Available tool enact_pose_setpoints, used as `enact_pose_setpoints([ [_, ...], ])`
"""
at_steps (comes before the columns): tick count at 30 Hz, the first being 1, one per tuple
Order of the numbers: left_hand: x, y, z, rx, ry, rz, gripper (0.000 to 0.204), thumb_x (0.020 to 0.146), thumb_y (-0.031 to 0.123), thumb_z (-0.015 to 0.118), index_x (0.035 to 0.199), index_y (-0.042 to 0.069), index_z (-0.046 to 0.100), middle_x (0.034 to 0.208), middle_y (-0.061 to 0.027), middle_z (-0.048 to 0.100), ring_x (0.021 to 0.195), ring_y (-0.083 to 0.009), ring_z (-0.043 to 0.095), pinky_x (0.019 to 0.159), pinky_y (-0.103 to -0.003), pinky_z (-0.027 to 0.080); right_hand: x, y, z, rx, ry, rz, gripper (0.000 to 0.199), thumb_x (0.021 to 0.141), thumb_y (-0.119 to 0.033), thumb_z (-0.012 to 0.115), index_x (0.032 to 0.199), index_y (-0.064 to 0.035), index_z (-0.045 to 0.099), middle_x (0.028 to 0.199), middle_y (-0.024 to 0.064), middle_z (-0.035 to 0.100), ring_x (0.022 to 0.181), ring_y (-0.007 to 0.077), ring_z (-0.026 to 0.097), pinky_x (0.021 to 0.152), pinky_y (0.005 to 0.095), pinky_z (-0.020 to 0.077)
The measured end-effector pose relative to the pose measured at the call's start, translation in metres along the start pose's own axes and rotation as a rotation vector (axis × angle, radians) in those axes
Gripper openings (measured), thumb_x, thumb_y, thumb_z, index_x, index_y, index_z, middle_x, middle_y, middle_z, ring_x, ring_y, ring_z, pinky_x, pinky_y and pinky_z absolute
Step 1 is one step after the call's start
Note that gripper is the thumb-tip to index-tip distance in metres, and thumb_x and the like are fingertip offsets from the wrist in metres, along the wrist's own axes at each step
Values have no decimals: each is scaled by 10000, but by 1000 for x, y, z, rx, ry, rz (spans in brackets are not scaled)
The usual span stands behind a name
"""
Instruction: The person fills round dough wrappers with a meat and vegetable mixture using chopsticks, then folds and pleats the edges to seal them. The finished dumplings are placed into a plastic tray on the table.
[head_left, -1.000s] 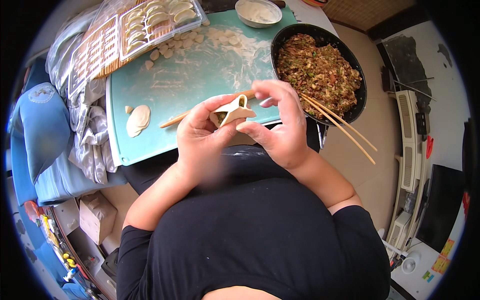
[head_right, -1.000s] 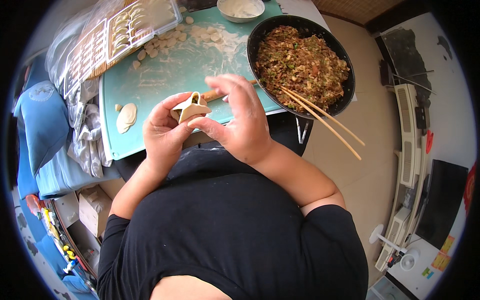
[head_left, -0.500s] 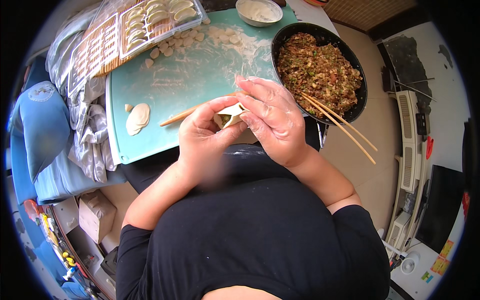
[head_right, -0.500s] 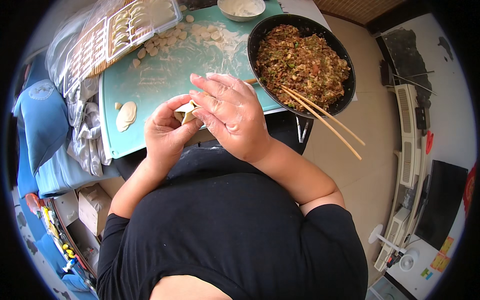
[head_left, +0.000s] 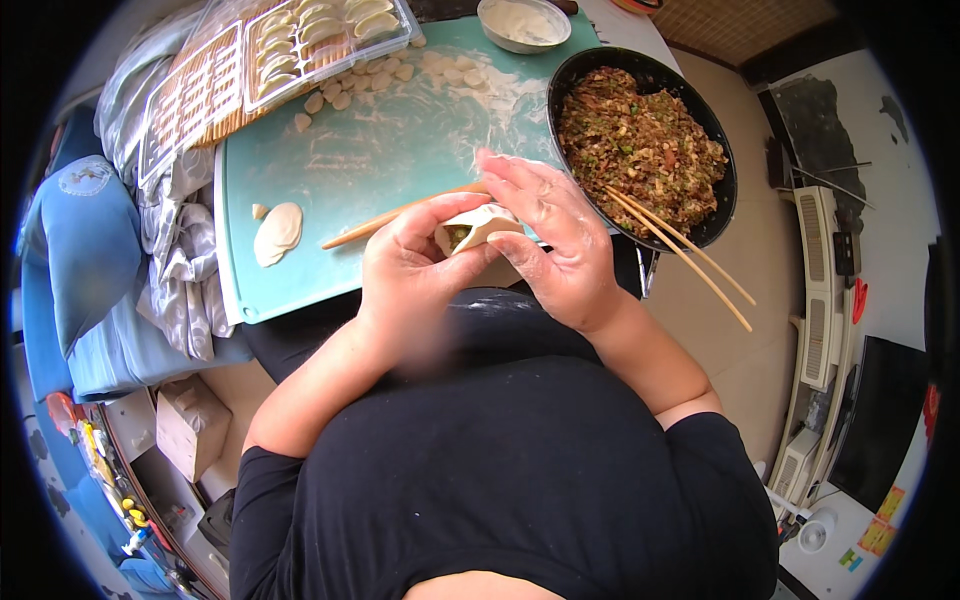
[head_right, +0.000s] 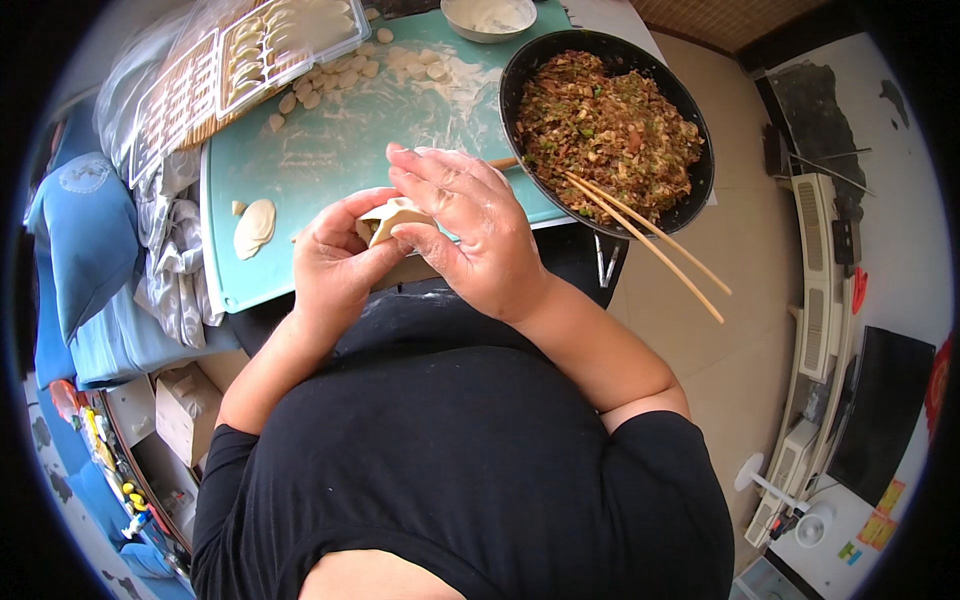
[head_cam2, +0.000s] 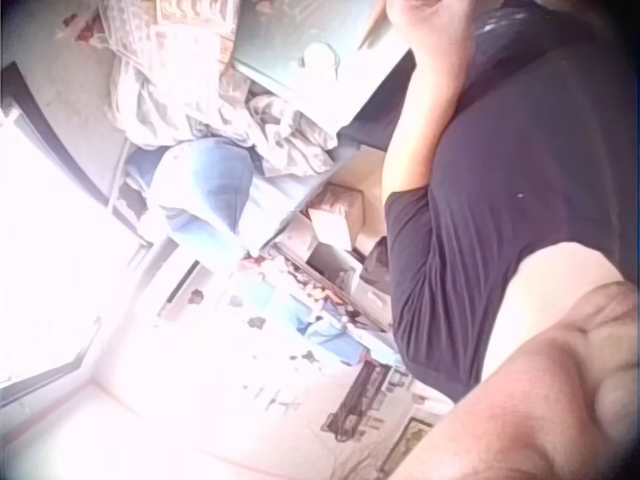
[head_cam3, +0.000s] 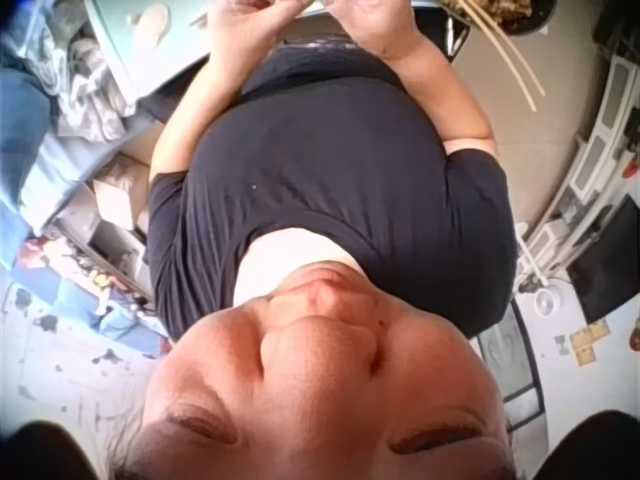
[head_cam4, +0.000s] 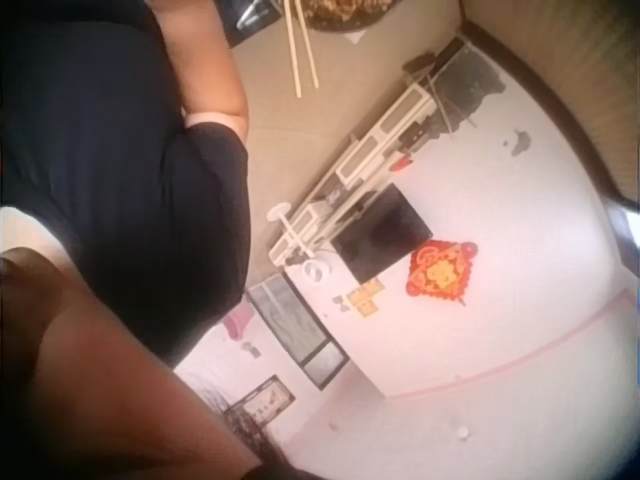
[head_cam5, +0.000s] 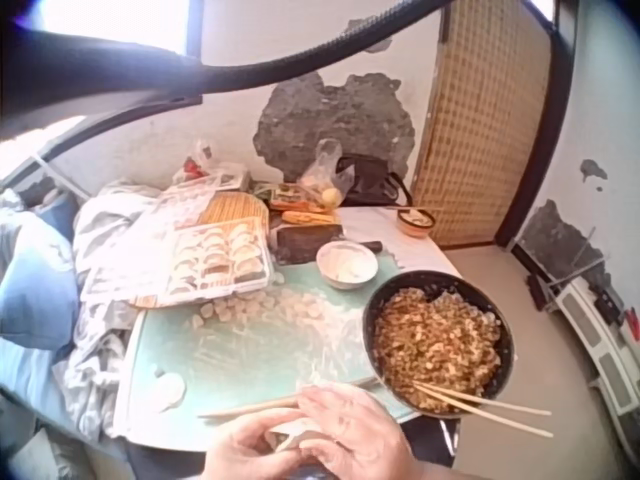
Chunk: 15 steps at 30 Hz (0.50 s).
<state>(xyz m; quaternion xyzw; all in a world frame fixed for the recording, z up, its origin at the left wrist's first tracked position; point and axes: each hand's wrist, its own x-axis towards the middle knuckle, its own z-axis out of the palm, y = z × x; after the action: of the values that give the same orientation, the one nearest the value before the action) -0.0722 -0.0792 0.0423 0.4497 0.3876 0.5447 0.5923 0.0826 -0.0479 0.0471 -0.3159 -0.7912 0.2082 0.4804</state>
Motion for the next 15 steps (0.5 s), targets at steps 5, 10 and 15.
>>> enact_pose_setpoints([
  [5,-4,-2,-6,140,-41,-79,346,768,11,670,1092,-14,553,905,-18,600,792,-49,548,678,-194,468,3,2,-6,1,-114,-36,237,746,-84,641,981,-52,643,1126,92,602,1047,280,545,889,380,406],
  [10,-3,-5,-6,173,-51,-32,389,771,-35,636,1138,-40,509,895,-43,603,759,-60,576,639,-177,464,2,3,-4,-5,-90,-70,207,740,-54,631,946,-65,648,1043,79,639,1009,250,581,872,375,407],
  [15,-2,0,-7,175,-96,-90,401,764,-36,648,1137,-44,502,987,-69,596,841,-84,585,701,-195,479,0,-3,-6,-134,-65,-116,165,729,-40,625,889,-74,649,1005,72,653,1008,250,589,861,380,409],
])
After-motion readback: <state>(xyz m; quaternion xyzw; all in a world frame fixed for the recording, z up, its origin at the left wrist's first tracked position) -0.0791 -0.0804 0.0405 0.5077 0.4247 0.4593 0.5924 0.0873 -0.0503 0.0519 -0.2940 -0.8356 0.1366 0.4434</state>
